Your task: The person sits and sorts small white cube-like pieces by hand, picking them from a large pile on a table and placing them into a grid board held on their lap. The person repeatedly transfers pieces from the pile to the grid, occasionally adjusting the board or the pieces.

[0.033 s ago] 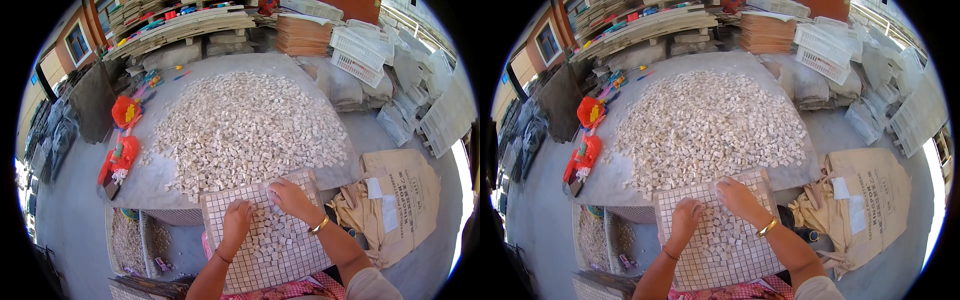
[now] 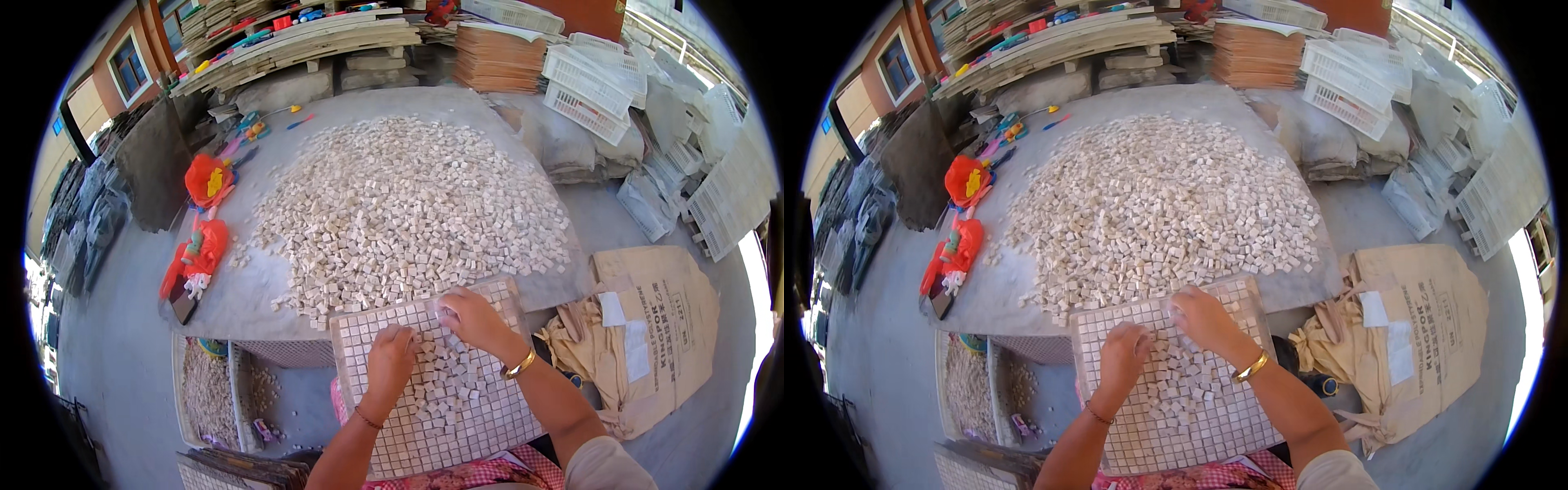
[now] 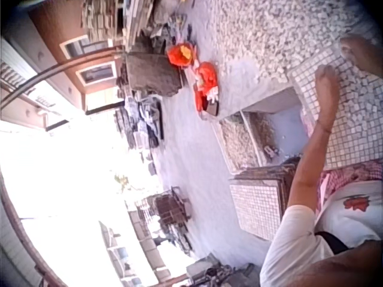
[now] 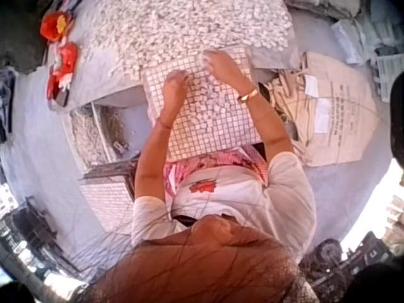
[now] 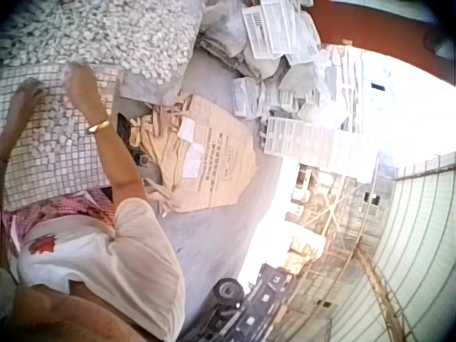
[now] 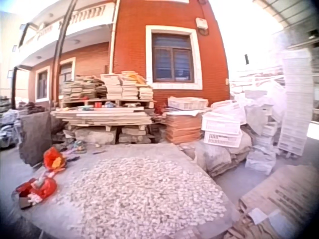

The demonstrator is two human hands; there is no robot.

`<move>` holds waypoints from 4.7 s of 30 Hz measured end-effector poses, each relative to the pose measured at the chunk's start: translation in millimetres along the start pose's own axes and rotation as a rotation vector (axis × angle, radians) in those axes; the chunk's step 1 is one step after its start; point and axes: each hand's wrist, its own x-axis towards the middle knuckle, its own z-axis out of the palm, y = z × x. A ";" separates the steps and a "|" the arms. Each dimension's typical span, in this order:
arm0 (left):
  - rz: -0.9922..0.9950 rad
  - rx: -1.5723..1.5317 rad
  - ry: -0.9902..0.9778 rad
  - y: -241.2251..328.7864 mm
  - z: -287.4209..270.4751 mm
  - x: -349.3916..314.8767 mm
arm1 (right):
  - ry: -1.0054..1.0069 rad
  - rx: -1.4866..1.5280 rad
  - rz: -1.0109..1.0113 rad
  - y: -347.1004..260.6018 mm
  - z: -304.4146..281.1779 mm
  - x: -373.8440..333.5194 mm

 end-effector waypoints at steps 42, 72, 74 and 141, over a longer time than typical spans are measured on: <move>-0.086 -0.135 0.079 3.9 -22.5 -11.7 | -0.086 1.274 0.634 10.4 -12.0 26.1; -0.599 -1.009 0.132 0.2 -41.7 -101.5 | -0.300 -0.302 -0.079 5.5 -9.2 60.2; -0.597 -1.004 0.145 -1.4 -42.3 -103.4 | -0.264 -0.248 -0.042 8.1 -14.3 58.6; -0.525 -1.023 0.069 49.2 -55.3 -116.3 | -0.264 0.861 0.520 -109.4 33.9 -88.4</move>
